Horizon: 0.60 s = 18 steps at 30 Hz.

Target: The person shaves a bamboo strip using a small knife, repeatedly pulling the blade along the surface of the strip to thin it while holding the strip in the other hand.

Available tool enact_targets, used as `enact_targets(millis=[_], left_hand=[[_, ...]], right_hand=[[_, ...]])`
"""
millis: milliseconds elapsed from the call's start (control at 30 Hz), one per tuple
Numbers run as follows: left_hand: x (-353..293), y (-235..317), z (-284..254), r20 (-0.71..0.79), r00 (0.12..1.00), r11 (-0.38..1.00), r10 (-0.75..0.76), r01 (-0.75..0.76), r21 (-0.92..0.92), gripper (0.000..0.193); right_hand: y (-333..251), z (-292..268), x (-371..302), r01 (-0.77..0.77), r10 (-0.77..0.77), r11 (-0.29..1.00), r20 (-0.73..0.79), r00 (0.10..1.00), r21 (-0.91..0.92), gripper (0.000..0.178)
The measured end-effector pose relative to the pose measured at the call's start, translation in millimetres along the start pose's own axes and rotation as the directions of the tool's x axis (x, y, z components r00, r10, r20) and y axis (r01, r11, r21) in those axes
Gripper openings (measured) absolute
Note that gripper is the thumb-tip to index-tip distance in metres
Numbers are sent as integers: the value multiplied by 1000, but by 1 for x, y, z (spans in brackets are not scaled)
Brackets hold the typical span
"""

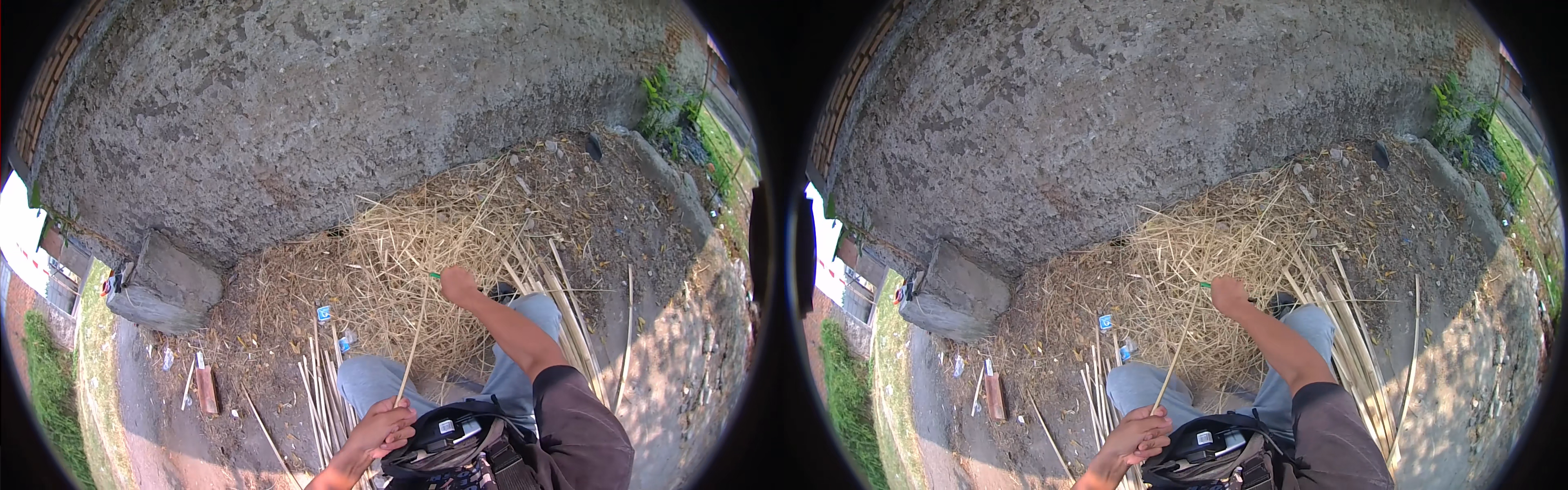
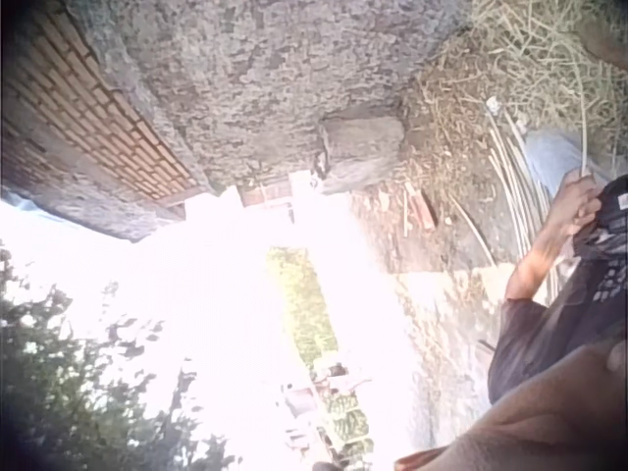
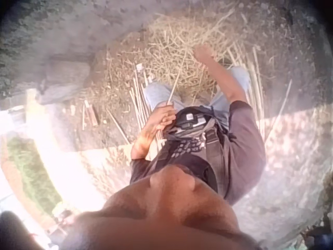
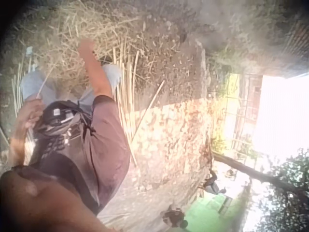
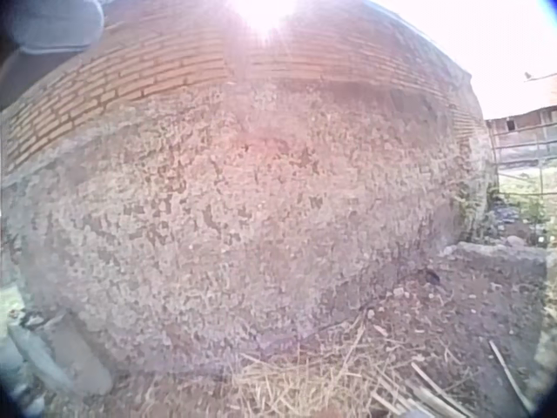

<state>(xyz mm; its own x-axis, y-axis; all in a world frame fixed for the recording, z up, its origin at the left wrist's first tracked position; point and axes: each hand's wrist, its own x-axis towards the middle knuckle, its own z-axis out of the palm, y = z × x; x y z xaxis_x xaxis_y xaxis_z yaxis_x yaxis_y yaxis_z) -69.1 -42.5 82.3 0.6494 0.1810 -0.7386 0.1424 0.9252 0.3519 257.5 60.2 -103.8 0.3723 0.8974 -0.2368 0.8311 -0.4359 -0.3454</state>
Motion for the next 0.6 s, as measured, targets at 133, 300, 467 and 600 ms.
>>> enact_targets(millis=[133, 300, 467, 600], left_hand=[[0, 10, -7, -16, 1000, 999, 3, -4, -41, 17], [-1, 12, -2, -43, 999, 999, -27, 26, -34, 18], [-3, 9, -2, -29, 999, 998, -23, 21, -59, 18], [-14, -2, 10, -17, 999, 999, -48, 47, -18, 19]], right_hand=[[-40, -15, -51, 197, -197, 978, -18, 980, 69, 19], [-64, -40, -133, 298, -303, 952, 68, 951, 68, 20], [-56, -32, -138, 330, -329, 944, -19, 944, 27, 19], [-28, -19, -80, 165, -170, 982, -43, 985, -91, 17]])
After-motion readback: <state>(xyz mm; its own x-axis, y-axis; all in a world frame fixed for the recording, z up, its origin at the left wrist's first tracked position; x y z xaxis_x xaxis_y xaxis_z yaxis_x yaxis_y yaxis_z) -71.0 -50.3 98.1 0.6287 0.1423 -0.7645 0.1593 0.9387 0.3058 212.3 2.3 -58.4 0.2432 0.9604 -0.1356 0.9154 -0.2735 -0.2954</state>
